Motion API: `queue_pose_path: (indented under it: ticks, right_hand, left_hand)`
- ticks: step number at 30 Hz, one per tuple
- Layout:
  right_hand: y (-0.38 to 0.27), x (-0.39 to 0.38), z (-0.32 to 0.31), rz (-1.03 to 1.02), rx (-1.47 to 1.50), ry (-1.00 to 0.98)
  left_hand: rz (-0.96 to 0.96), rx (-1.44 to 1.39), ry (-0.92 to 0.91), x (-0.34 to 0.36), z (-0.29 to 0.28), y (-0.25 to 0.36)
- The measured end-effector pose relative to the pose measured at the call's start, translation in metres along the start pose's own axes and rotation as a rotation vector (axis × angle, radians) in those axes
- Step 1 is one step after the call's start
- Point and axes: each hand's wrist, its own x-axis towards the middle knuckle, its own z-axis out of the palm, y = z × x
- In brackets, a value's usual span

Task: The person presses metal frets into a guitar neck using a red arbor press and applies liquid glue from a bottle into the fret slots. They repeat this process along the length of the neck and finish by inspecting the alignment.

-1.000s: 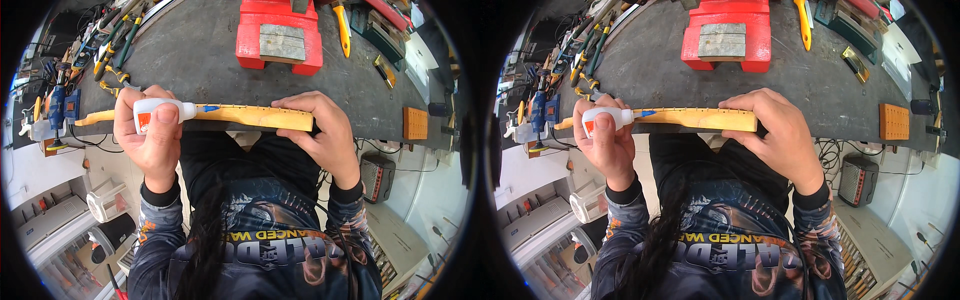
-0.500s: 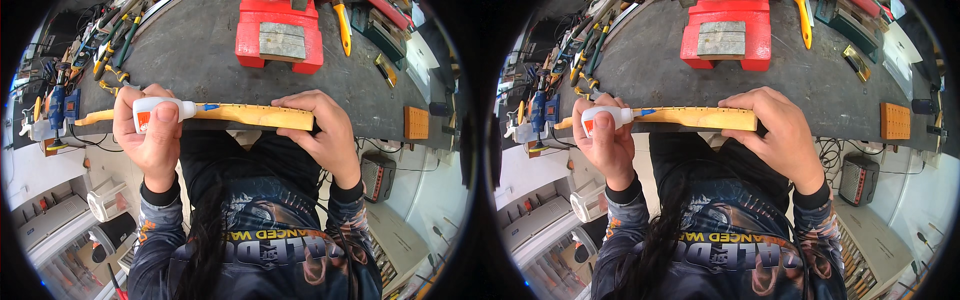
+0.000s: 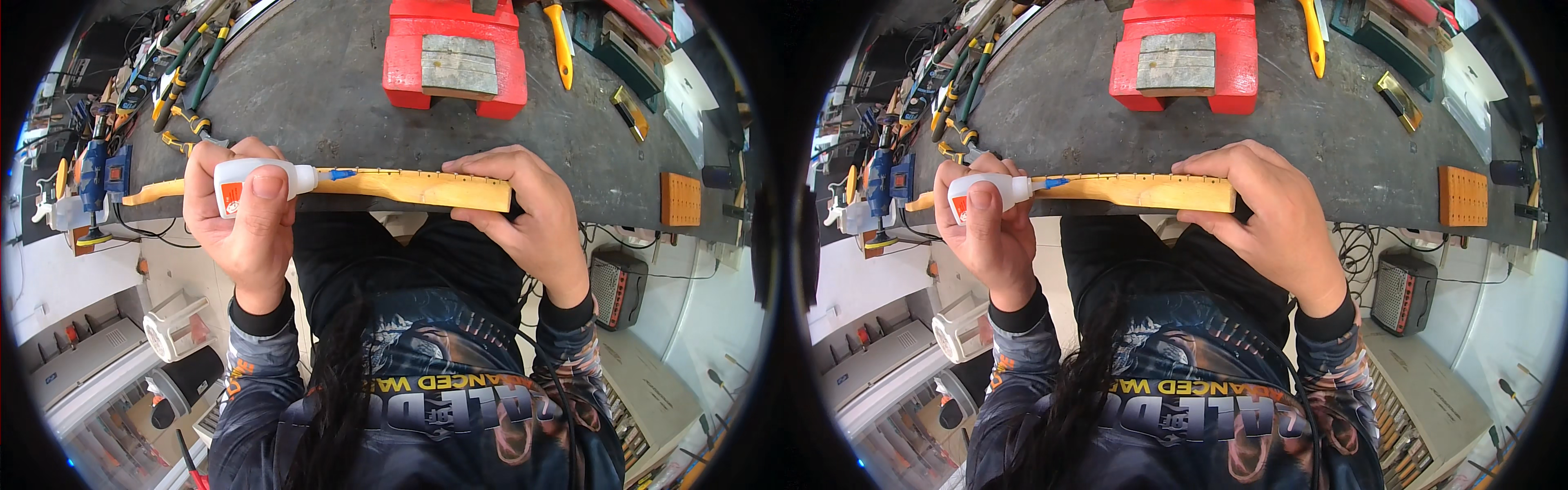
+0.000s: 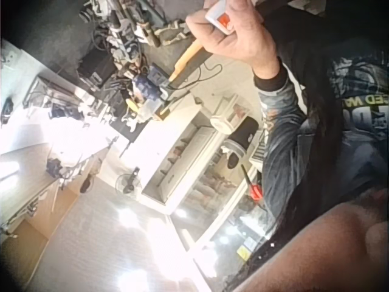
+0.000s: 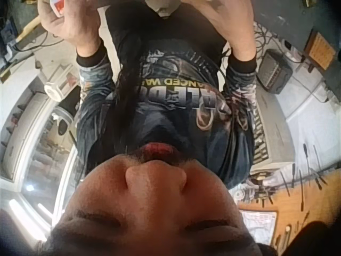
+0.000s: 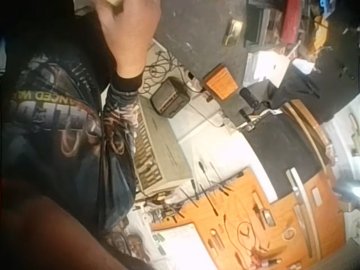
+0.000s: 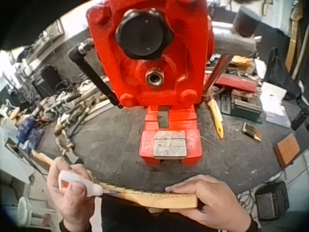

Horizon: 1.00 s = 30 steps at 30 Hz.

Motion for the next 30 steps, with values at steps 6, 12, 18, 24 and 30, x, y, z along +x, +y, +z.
queue_pose_path:
  ticks: [6, 12, 18, 24, 30]
  right_hand:
    - [0.0001, 0.0003, -0.0004, -0.005, -0.003, -0.002]
    - [0.0018, 0.0003, 0.0007, -0.013, -0.001, 0.003]
    - [0.0015, 0.0004, 0.0005, -0.014, 0.001, 0.007]
    - [0.0014, 0.0002, 0.0008, -0.015, -0.002, 0.013]
    - [0.0013, 0.0003, 0.0010, -0.012, -0.003, 0.009]
  left_hand:
    - [0.006, 0.001, 0.011, 0.0001, 0.0011, 0.0002]
    - [0.011, 0.020, 0.000, 0.0002, 0.0009, 0.0001]
    - [0.010, 0.020, 0.011, 0.0005, 0.0012, -0.0005]
    - [0.009, 0.027, 0.008, 0.0008, 0.0026, 0.0018]
    - [0.008, 0.015, 0.022, 0.0005, 0.0027, 0.0008]
